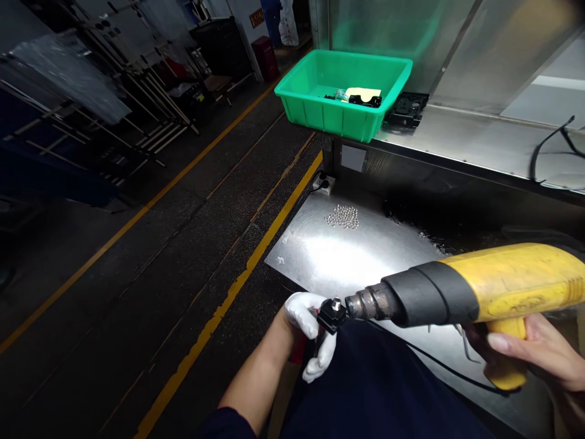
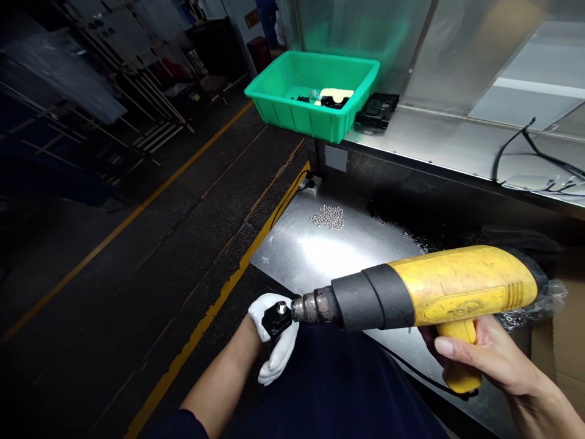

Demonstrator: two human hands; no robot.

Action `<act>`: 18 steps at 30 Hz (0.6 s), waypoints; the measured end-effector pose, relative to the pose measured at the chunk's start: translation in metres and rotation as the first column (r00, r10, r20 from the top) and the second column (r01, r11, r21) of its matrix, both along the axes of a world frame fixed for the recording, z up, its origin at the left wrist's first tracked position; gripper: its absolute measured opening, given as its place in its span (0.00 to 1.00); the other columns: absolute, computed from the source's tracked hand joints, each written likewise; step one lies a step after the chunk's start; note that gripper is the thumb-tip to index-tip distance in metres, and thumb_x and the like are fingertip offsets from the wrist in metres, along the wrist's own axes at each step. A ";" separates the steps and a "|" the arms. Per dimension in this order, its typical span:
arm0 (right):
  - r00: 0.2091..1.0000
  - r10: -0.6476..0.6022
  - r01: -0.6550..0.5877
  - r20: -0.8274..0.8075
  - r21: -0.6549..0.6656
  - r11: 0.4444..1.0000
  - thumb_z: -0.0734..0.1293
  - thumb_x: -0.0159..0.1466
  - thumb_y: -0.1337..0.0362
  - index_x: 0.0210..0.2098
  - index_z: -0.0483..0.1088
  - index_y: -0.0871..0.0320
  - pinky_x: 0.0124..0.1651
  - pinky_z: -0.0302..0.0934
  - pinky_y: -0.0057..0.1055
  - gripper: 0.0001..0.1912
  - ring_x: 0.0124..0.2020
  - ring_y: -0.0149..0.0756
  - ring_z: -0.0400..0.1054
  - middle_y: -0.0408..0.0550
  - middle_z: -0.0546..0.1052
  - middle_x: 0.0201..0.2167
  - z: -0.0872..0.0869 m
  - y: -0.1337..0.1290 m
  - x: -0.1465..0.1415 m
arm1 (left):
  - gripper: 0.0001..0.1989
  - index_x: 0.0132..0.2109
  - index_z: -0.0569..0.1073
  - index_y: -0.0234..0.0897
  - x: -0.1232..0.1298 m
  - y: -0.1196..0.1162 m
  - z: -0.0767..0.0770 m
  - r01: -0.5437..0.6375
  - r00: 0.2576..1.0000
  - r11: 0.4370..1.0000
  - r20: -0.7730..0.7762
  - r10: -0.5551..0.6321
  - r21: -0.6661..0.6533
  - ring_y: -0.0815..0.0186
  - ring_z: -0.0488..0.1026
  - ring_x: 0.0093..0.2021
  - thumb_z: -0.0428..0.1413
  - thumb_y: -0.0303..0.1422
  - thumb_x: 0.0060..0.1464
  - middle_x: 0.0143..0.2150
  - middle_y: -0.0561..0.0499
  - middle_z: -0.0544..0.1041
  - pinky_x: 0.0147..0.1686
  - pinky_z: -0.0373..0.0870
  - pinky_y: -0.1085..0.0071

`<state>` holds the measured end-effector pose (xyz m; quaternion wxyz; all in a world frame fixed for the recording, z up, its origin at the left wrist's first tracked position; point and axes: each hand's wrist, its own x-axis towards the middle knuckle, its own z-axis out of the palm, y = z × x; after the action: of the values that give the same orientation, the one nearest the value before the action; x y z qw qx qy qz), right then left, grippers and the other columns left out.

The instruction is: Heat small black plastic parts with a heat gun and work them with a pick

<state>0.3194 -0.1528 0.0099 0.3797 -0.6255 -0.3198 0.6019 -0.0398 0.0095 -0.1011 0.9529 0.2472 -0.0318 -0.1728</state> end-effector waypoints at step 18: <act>0.999 -0.039 0.039 0.005 -0.006 0.999 0.78 0.50 0.45 0.29 0.78 0.58 0.23 0.54 0.35 0.22 0.20 0.39 0.65 0.49 0.74 0.19 0.001 0.001 0.001 | 0.16 0.29 0.81 0.30 -0.002 0.010 0.023 0.015 0.999 1.000 -0.047 -0.015 0.008 0.40 0.83 0.33 0.66 0.41 0.38 0.27 0.30 0.80 0.28 0.79 0.55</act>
<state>0.3205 -0.1516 0.0107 0.3888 -0.6342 -0.3067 0.5938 -0.0420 0.0190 -0.0786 0.9510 0.2467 -0.0103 -0.1860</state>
